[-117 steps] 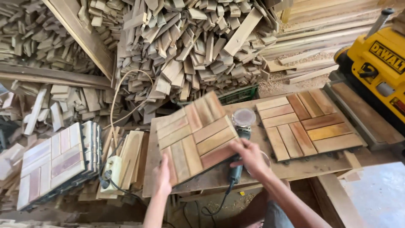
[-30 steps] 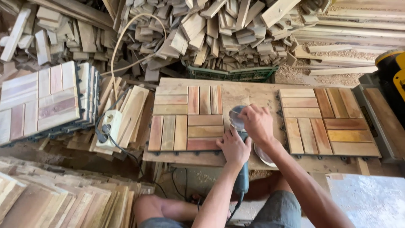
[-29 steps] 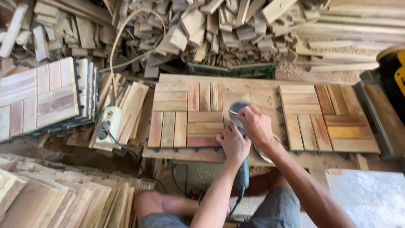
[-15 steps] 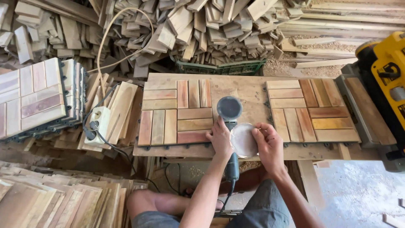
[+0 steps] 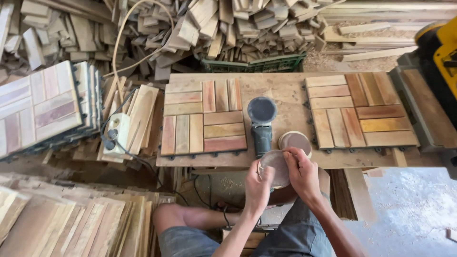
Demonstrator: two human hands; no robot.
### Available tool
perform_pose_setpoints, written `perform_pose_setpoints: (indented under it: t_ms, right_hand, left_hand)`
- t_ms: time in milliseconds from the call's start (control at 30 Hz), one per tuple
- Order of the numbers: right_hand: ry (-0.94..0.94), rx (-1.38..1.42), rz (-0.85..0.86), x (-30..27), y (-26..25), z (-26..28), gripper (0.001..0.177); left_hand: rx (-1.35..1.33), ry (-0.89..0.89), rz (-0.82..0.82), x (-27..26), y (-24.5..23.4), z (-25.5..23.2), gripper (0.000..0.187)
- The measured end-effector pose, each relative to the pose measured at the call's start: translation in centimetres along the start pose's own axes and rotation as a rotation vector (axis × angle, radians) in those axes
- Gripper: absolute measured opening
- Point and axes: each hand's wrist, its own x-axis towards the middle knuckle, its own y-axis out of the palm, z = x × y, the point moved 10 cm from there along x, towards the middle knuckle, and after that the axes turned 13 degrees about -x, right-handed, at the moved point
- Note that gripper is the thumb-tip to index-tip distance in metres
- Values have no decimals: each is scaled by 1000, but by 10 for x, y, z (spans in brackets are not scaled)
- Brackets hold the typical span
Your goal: The person prepares a sanding disc and attaches it to an angle grinder. They then use the angle grinder to sand the surface of a wooden tile composed of smaller rectangular pieces arranged in a herringbone pattern.
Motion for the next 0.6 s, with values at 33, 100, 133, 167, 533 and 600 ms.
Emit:
perform_pose_setpoints:
  t_ms: [33, 100, 133, 167, 533, 600]
  right_hand:
    - [-31, -1, 10, 1, 1, 7, 19]
    - [-22, 15, 0, -4, 4, 8, 17]
    - [-5, 28, -16, -7, 4, 6, 14]
    - [-8, 28, -12, -9, 3, 10, 14]
    - [-3, 109, -15, -26, -4, 10, 15]
    - [-15, 127, -13, -28, -3, 7, 14]
  left_hand:
    - [15, -199, 22, -9, 8, -2, 71]
    - [-55, -198, -25, -9, -1, 6, 58]
    - [-121, -201, -62, -10, -6, 11, 45]
    - [-123, -200, -67, -11, -11, 9, 45]
    - [-77, -26, 140, -22, -17, 4, 40]
    - [-82, -25, 152, -23, -15, -1, 37]
